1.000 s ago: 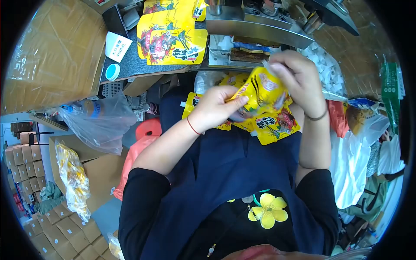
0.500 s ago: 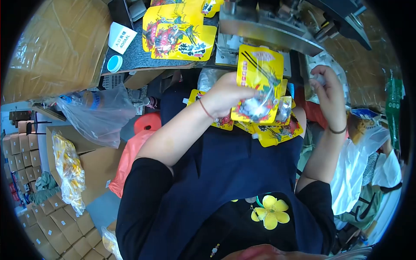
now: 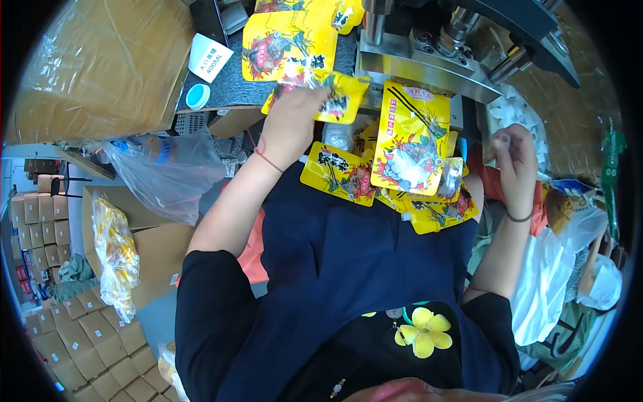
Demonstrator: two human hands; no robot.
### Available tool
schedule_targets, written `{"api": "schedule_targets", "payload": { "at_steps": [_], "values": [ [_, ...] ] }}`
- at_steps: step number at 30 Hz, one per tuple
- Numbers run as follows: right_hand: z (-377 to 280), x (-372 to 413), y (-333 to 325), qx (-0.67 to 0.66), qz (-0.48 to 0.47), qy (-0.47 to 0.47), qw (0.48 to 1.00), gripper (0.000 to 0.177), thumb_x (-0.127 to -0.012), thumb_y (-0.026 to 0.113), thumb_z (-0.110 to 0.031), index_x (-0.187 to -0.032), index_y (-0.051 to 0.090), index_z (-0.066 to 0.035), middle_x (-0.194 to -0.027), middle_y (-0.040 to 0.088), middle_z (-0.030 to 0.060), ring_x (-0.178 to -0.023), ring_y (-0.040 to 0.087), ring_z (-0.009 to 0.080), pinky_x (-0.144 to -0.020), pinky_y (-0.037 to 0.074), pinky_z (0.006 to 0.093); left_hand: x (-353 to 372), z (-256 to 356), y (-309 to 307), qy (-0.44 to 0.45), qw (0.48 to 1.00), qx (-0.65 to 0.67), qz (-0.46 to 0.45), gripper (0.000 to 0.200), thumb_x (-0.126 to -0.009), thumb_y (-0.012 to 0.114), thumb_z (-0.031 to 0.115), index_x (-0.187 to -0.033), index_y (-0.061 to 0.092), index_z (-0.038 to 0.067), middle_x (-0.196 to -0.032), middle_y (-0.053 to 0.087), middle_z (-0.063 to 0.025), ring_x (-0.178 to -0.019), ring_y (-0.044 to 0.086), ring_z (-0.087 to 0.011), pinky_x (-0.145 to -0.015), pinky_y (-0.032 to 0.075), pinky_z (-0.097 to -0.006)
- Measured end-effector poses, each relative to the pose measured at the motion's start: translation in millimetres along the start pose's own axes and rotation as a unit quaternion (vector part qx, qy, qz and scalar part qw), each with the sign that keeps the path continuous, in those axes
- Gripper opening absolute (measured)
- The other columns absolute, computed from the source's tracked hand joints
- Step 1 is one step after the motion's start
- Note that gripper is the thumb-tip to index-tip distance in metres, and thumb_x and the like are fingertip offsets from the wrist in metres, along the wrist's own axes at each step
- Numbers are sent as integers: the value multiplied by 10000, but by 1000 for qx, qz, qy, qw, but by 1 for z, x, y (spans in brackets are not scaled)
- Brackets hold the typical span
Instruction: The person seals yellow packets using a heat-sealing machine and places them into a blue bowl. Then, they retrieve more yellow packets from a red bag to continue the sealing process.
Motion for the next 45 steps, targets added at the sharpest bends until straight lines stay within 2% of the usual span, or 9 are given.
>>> {"api": "schedule_targets", "payload": {
  "at_steps": [3,8,12,19,24,35,37,42,45],
  "values": [
    [-17,1,21,192,-90,-73,974,111,-849,746,-3,-871,637,-2,-786,634,47,-692,566,98,-634,466,257,13,-7,6,-218,897,383,45,214,-962,647,164,-1082,680,-10,-902,705,-139,-861,702,-246,-799,538,-354],
    [-30,0,54,-119,-108,7,987,74,-927,688,-29,-949,632,14,-907,682,21,-797,624,73,-701,509,224,-1,62,20,-179,896,402,-68,177,-925,736,115,-997,693,-40,-806,665,-27,-759,620,-44,-670,513,-239],
    [-52,-4,58,-68,-109,-36,991,66,-919,704,-38,-934,655,3,-884,697,18,-782,615,59,-674,495,223,-6,96,35,-145,912,363,-122,203,-964,696,153,-1037,706,-36,-877,733,-48,-754,687,-85,-666,541,-237],
    [-60,-4,60,160,-87,-44,982,178,-899,742,-142,-875,664,16,-735,648,77,-673,606,125,-618,472,274,6,138,64,-293,623,707,-159,313,-1028,608,272,-1088,683,-26,-967,747,-70,-871,740,-139,-682,578,-257],
    [-55,-5,56,299,-187,-59,934,173,-934,685,-205,-950,640,-39,-774,658,157,-686,646,310,-626,494,376,9,156,81,-249,625,687,-275,288,-1021,622,173,-1247,638,-4,-1172,713,-92,-1063,675,-143,-966,531,-302],
    [50,-49,-31,555,-152,-72,815,197,-904,653,-187,-1059,618,-69,-926,633,208,-916,632,423,-762,503,495,-32,96,97,-318,504,784,-172,295,-899,684,-22,-1190,640,-47,-1120,721,-132,-993,711,-195,-876,579,-344],
    [56,-50,-28,508,-161,-106,840,203,-878,676,-168,-1026,612,-45,-916,629,208,-895,625,424,-763,498,495,-32,95,99,-308,517,781,-168,327,-919,670,-14,-1236,597,-46,-1165,704,-142,-1011,706,-194,-871,580,-340],
    [53,-44,-46,416,-102,-54,902,215,-878,687,-74,-1082,638,-23,-993,679,202,-831,654,366,-756,517,406,-53,-10,-23,-106,963,42,243,592,-948,666,214,-1409,380,-23,-1270,555,-274,-1185,573,-373,-1023,461,-469],
    [29,-37,-44,435,-68,-54,896,233,-899,664,-66,-1126,638,-19,-1013,672,191,-880,651,349,-775,515,398,-27,-47,12,-41,978,-206,5,658,-907,695,324,-1464,451,74,-1470,451,-266,-1353,449,-423,-1126,354,-504]
  ]
}}
Point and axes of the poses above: each hand's wrist, its own x-axis away from the middle knuckle, its own y-axis out of the palm, z = x × y, the point moved 7 cm from there along -x, towards the middle knuckle
